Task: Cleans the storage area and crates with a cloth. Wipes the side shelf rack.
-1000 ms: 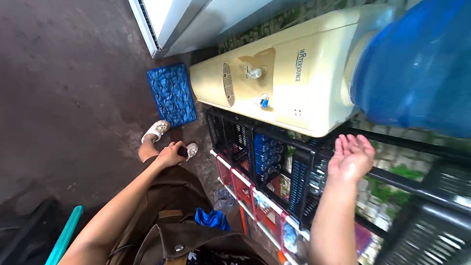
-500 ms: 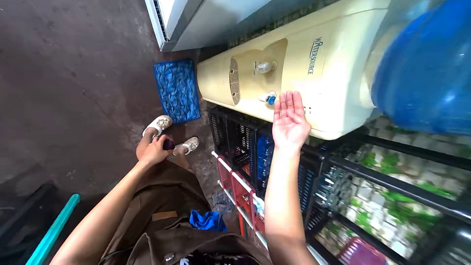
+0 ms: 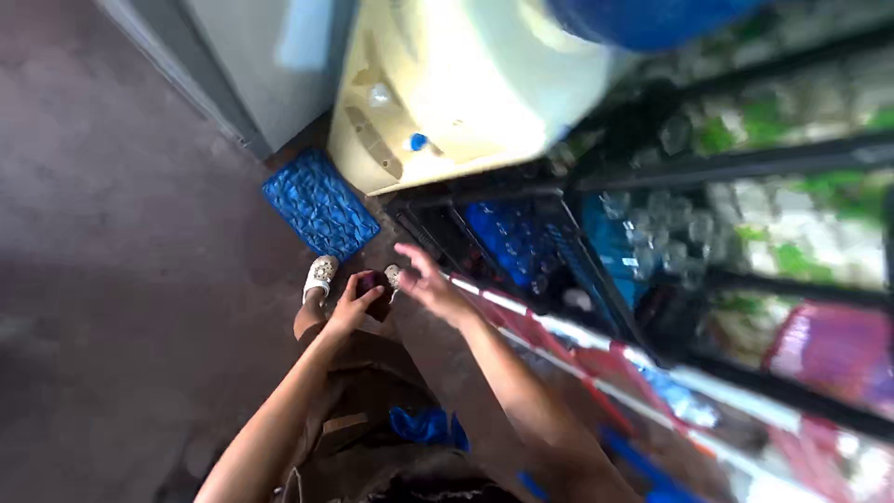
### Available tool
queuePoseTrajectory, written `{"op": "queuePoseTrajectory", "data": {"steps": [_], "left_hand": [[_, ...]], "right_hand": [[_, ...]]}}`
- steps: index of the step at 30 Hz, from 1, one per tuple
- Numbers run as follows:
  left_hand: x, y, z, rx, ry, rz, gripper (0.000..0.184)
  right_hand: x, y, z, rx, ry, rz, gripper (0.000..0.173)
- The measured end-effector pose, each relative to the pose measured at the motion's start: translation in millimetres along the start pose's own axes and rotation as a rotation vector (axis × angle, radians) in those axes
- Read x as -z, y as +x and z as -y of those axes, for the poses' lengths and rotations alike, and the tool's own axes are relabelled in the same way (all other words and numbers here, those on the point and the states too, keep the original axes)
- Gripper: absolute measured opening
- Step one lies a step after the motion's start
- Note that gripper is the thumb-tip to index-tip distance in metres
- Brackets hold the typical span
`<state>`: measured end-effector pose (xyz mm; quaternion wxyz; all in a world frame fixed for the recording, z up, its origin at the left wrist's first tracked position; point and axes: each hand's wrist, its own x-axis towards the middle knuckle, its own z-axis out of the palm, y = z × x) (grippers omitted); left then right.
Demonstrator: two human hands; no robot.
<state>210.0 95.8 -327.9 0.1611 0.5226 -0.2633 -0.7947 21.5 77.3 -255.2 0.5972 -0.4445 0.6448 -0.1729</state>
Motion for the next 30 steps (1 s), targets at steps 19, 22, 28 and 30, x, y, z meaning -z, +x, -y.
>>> {"op": "queuePoseTrajectory", "data": {"steps": [19,22,28,30], "left_hand": [[-312,17,62,-0.267,0.860,0.539,0.043],[-392,-1,80,-0.906,1.022,0.570,0.032],[-517,-16,74,-1.746,0.925,0.399,0.048],[-543,-7,69,-1.892,0.876,0.291,0.057]], "right_hand": [[117,-296,-319,0.335,0.745,-1.750,0.043],[177,-295,-328,0.346,0.271,-1.934,0.037],[234,-264,-354,0.145,-0.275,-1.825,0.028],[244,-270,-371,0.128,-0.341,-1.891,0.029]]}}
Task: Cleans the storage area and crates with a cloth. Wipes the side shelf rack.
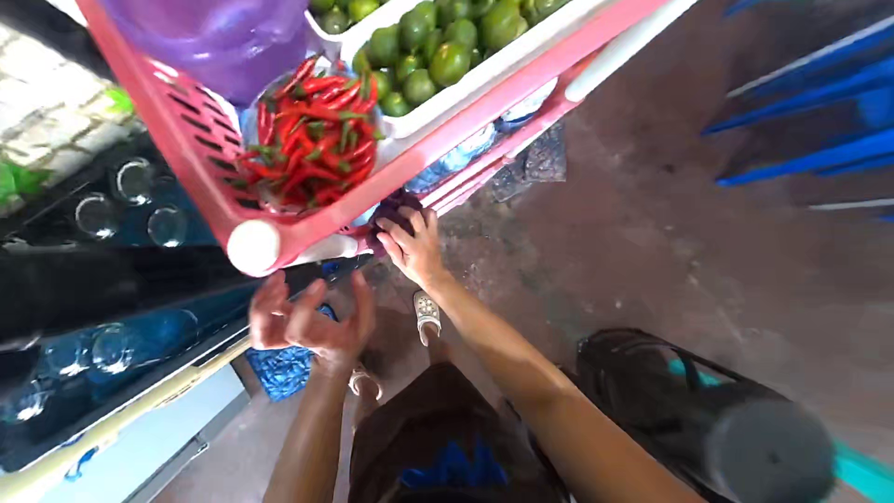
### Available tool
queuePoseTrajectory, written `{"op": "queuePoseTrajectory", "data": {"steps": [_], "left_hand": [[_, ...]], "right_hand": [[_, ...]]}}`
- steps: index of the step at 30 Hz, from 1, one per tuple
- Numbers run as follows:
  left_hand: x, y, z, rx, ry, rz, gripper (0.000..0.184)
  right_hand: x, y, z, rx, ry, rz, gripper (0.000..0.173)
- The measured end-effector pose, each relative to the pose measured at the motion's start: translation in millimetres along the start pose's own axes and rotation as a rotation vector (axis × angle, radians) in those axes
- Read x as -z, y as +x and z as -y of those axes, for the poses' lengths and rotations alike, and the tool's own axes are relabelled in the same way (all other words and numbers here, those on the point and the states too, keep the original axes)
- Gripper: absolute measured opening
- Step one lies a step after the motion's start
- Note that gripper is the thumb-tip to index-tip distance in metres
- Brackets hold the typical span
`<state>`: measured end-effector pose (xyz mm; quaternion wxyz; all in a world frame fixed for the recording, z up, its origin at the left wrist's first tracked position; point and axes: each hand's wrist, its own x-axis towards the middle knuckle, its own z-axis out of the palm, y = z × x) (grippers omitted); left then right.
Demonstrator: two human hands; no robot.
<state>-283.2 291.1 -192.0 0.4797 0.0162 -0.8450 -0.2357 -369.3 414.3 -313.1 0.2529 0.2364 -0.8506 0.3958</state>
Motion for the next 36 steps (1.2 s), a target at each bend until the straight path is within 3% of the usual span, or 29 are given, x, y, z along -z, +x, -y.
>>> {"op": "queuePoseTrajectory", "data": {"steps": [3,7,12,18,24,28,32,34,36], "left_hand": [[-17,13,10,-0.036,0.114,-0.083,0.056],[-19,12,14,-0.074,0.164,-0.055,0.056],[-21,12,14,-0.084,0.230,-0.064,0.049],[-22,11,17,-0.094,0.327,-0.043,0.052],[-25,16,18,-0.129,0.404,0.006,0.044],[-27,16,22,-0.158,0.438,0.003,0.041],[-26,16,31,-0.205,0.466,-0.024,0.042],[-25,15,33,-0.238,0.469,-0.003,0.048],[-26,14,30,-0.250,0.434,0.035,0.051]], "right_hand": [[10,5,-41,0.047,-0.035,-0.094,0.035],[36,9,-93,0.169,-0.039,-0.097,0.034],[61,9,-115,0.223,0.028,-0.044,0.032],[98,34,-141,-0.105,-0.071,-0.405,0.039],[89,59,-182,0.013,-0.305,-0.204,0.028],[109,53,-214,-0.249,-0.306,-0.355,0.026],[106,11,-234,-0.651,-0.108,-0.508,0.037],[84,-12,-245,-0.646,-0.078,-0.417,0.037],[58,-27,-254,-0.531,-0.100,-0.204,0.032]]}}
